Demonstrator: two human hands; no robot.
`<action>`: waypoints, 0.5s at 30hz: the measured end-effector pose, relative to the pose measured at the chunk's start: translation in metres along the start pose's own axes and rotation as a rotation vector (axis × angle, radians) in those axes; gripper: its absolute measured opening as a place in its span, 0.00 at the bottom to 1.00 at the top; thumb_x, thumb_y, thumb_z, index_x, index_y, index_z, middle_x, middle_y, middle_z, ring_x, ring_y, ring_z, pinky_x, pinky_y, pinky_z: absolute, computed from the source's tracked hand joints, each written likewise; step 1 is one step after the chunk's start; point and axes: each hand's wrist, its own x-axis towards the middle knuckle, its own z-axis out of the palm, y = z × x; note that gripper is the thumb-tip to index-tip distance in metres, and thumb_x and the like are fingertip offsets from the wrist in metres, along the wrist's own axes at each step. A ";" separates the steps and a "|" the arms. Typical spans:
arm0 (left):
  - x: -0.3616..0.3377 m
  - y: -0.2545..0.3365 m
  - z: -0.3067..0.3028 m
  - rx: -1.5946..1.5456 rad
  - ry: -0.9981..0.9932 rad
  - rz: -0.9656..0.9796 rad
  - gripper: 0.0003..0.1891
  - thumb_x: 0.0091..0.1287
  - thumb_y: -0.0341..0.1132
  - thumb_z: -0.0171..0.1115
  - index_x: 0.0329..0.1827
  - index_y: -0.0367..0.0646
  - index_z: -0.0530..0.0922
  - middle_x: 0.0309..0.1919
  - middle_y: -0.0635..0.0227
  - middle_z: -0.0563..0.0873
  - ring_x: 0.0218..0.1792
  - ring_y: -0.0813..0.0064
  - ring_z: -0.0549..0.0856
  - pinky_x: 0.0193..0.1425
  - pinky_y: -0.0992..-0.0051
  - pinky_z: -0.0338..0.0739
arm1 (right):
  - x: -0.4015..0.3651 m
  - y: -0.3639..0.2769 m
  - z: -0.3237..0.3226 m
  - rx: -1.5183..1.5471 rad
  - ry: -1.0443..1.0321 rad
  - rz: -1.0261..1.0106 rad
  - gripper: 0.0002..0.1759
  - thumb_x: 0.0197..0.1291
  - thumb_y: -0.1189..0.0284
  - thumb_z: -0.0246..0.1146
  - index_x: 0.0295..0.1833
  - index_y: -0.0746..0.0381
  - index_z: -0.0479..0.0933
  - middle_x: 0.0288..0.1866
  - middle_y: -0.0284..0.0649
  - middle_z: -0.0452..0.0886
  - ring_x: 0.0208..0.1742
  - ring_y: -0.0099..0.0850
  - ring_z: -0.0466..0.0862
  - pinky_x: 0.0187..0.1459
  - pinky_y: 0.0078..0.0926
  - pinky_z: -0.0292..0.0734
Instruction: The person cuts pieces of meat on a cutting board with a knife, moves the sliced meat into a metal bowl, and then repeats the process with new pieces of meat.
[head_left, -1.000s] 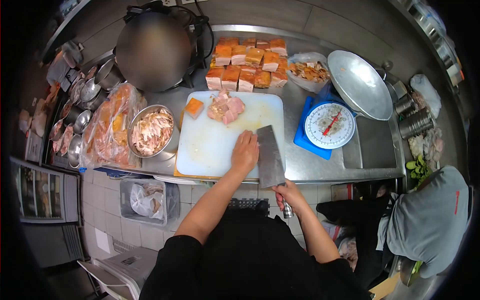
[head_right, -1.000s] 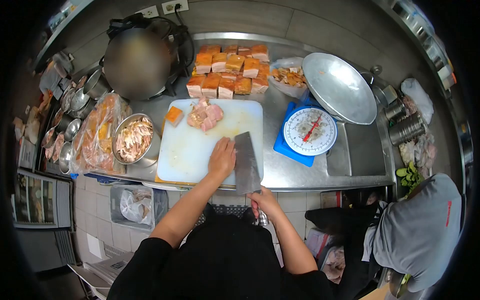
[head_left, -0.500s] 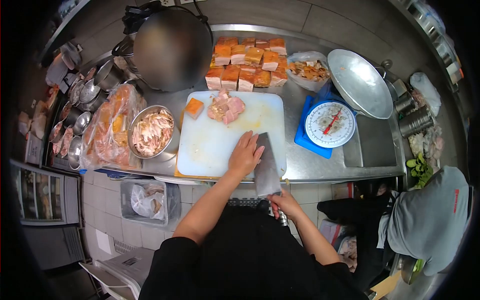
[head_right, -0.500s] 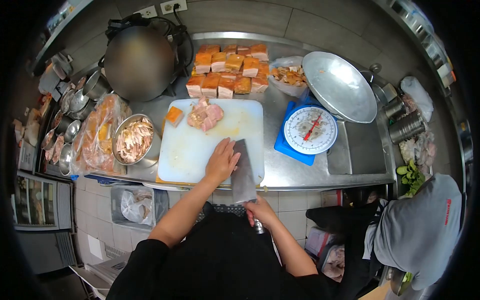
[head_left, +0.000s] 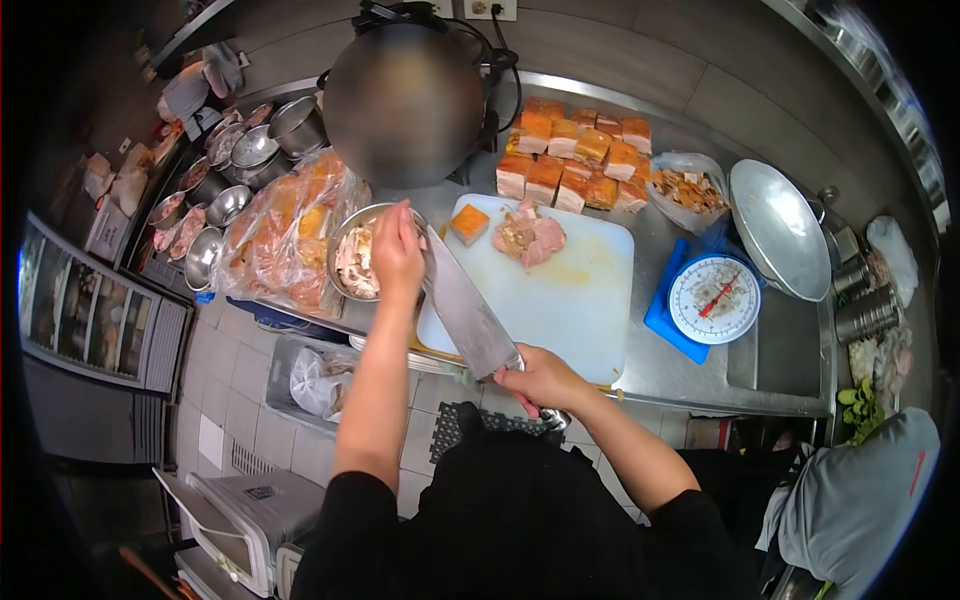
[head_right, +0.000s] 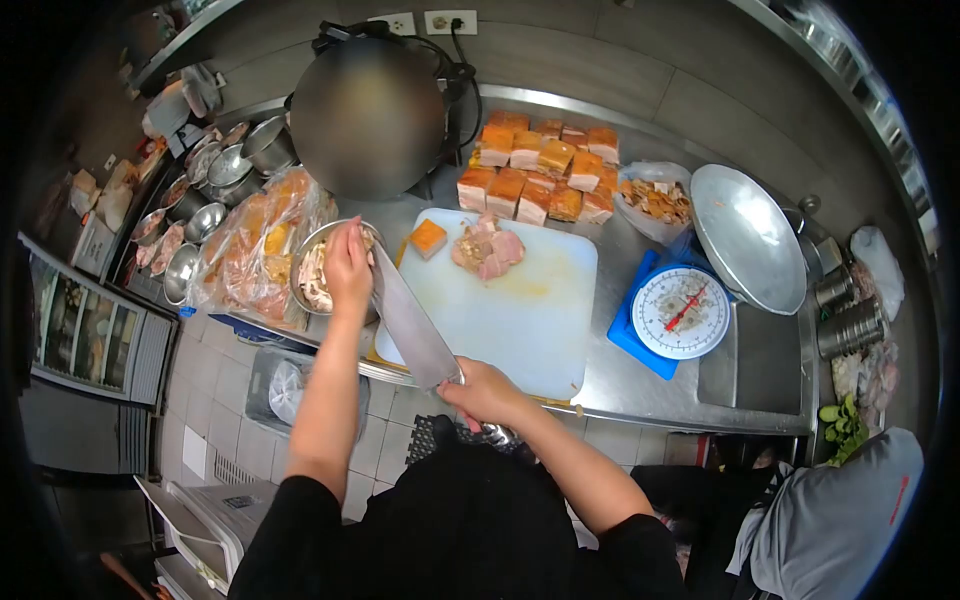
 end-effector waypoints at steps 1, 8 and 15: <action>0.018 -0.018 -0.005 0.120 -0.096 0.013 0.17 0.81 0.41 0.56 0.56 0.35 0.85 0.56 0.49 0.87 0.57 0.47 0.85 0.61 0.57 0.79 | 0.003 0.000 0.000 0.067 -0.026 0.041 0.14 0.75 0.64 0.62 0.54 0.63 0.76 0.18 0.33 0.74 0.14 0.25 0.77 0.21 0.26 0.70; 0.073 -0.066 -0.038 0.406 -0.405 0.023 0.17 0.76 0.46 0.64 0.38 0.41 0.89 0.39 0.53 0.90 0.46 0.49 0.87 0.52 0.55 0.80 | -0.025 0.033 -0.012 0.203 0.018 0.208 0.16 0.70 0.69 0.63 0.56 0.68 0.74 0.20 0.34 0.76 0.13 0.26 0.76 0.20 0.29 0.72; 0.054 -0.088 -0.056 0.631 -0.495 0.092 0.12 0.69 0.44 0.73 0.44 0.47 0.93 0.51 0.59 0.90 0.55 0.55 0.86 0.55 0.59 0.81 | -0.065 0.068 -0.018 0.275 0.088 0.229 0.13 0.71 0.68 0.67 0.55 0.62 0.77 0.16 0.34 0.73 0.12 0.24 0.75 0.18 0.25 0.71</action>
